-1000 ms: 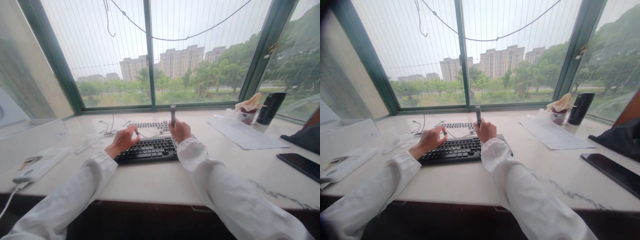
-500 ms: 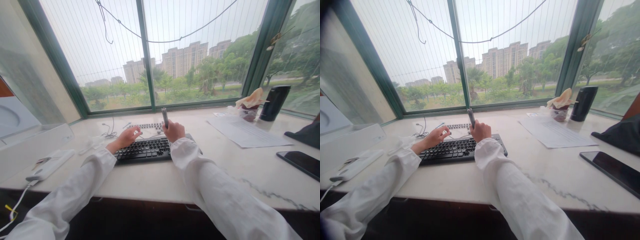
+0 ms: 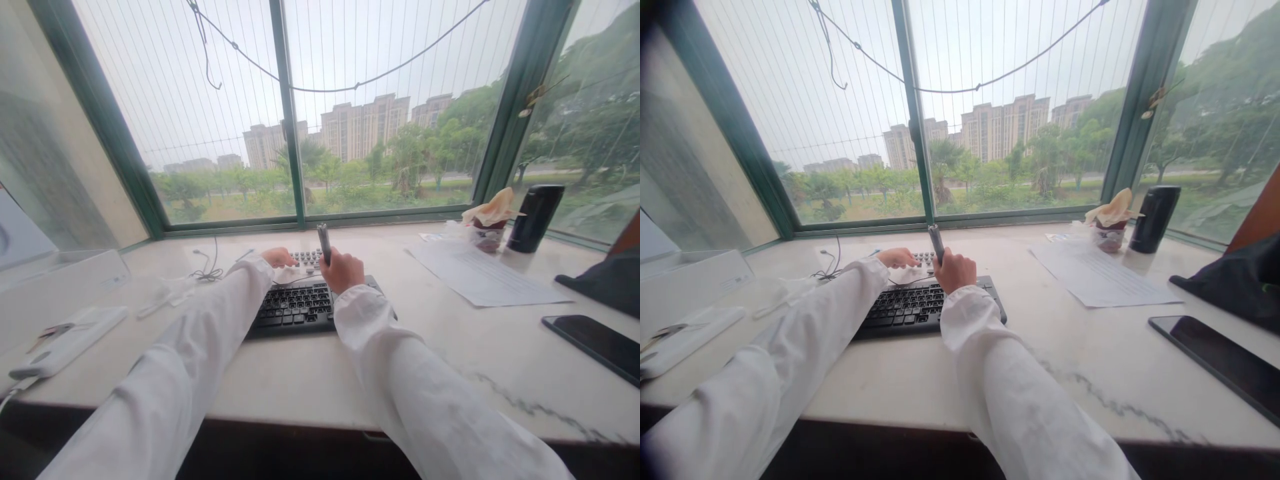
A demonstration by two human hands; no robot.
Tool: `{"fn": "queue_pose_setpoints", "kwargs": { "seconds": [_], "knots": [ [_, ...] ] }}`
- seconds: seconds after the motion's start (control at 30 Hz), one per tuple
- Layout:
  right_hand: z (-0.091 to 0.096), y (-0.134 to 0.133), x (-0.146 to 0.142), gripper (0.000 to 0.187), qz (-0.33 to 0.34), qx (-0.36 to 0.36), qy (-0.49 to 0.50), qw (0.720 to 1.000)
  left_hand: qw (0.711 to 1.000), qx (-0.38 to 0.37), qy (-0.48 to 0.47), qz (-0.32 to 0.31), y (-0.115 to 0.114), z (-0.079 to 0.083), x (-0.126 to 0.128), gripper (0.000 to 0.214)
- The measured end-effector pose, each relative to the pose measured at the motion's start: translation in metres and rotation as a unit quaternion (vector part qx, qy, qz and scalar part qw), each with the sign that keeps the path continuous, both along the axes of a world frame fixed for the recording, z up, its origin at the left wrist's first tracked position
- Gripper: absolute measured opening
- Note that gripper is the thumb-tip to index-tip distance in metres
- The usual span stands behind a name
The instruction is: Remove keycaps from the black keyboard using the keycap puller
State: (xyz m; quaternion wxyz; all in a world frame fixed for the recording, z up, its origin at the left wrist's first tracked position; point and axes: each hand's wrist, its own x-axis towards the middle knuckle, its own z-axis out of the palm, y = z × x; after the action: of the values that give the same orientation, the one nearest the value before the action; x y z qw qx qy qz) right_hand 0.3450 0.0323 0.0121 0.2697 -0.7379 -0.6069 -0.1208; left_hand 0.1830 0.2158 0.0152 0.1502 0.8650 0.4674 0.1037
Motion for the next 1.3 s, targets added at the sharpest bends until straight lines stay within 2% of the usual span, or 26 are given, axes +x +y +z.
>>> {"fn": "queue_pose_setpoints", "kwargs": {
  "seconds": [0.1,0.2,0.47,0.7,0.9,1.03,1.17,1.3],
  "knots": [
    [-0.001,0.001,-0.001,0.033,0.006,-0.002,-0.001,1.000,0.998,-0.001,0.046,0.031,0.007,-0.006,0.001,0.039],
    [-0.003,0.002,-0.001,0.033,0.010,-0.004,0.002,1.000,0.997,0.023,0.065,0.034,0.011,-0.007,-0.001,0.037],
    [-0.002,0.002,-0.002,0.033,0.012,-0.001,0.003,1.000,0.991,0.066,0.102,-0.065,0.008,-0.005,-0.005,0.029],
    [-0.001,0.001,-0.003,0.034,0.001,-0.009,0.002,1.000,0.985,0.079,0.141,-0.058,0.013,-0.008,-0.001,0.027],
    [-0.003,0.004,-0.001,0.032,0.000,-0.005,-0.009,1.000,0.983,0.046,0.166,-0.062,0.017,0.005,-0.005,0.043],
    [-0.004,0.003,0.000,0.032,0.004,-0.003,-0.010,1.000,0.977,0.047,0.183,-0.095,0.021,0.011,-0.011,0.041],
    [-0.003,0.003,-0.001,0.033,0.005,-0.015,-0.004,1.000,0.972,0.062,0.182,-0.137,0.021,0.007,-0.013,0.039],
    [-0.002,0.003,-0.002,0.034,0.001,-0.022,0.003,1.000,0.974,0.055,0.163,-0.150,0.018,0.004,-0.012,0.028]
  ]
}}
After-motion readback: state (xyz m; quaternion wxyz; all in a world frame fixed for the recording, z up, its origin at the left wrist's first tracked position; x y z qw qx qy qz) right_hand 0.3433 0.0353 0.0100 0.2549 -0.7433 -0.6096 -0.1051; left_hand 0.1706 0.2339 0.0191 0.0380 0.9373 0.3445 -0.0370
